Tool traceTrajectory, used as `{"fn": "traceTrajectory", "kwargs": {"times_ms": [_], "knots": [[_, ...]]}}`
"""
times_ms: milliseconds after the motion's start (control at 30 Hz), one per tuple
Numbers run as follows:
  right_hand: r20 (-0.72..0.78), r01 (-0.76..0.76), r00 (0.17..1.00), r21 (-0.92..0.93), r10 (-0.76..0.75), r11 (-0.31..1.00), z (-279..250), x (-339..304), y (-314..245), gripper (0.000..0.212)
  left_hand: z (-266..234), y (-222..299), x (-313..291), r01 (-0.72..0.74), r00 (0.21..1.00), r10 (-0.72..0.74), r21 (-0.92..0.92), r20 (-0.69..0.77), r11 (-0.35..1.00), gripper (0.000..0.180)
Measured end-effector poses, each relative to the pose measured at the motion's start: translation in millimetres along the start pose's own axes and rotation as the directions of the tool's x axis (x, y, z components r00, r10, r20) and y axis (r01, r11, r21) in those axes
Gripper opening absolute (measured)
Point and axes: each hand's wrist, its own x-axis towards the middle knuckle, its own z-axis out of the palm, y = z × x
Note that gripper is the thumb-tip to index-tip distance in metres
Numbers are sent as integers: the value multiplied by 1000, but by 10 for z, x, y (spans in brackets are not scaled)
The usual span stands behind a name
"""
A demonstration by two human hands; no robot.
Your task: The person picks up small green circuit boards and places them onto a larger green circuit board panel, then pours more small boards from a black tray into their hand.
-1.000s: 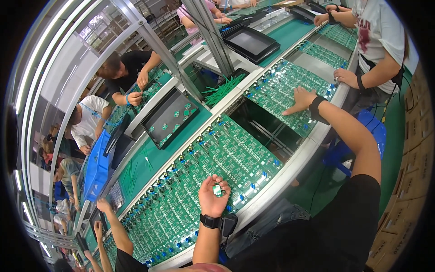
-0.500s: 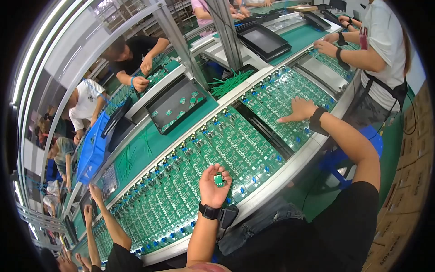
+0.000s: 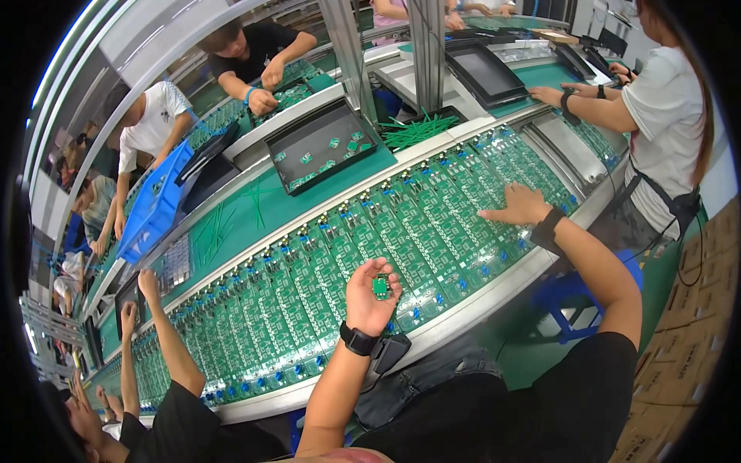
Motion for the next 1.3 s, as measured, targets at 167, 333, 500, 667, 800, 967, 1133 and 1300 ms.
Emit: {"fn": "traceTrajectory", "kwargs": {"times_ms": [167,333,500,667,800,967,1133,1300], "knots": [[-42,26,999,131,-20,991,-111,110,115,108,10,-18,20,-34,999,35,30,-19,999,18],[-83,-56,993,270,81,961,-100,340,468,102,31,-41,5,-23,999,24,26,-22,999,18],[-28,-72,996,222,80,972,-20,473,493,101,22,-42,38,-40,999,40,18,-7,999,18],[-8,-62,998,228,66,972,-93,426,422,99,45,-24,16,-31,999,31,23,-12,999,18],[48,-79,996,124,74,989,-132,393,380,104,36,-30,32,-18,999,18,-6,27,1000,17],[-91,-105,990,71,112,992,-7,501,477,83,75,-57,11,-54,999,54,27,-6,998,17],[-73,-78,994,26,80,997,-33,476,448,72,32,-70,27,-51,999,51,39,-2,998,20],[-128,-97,987,21,99,995,12,500,504,62,59,-83,34,-31,999,31,24,6,999,22]]}}
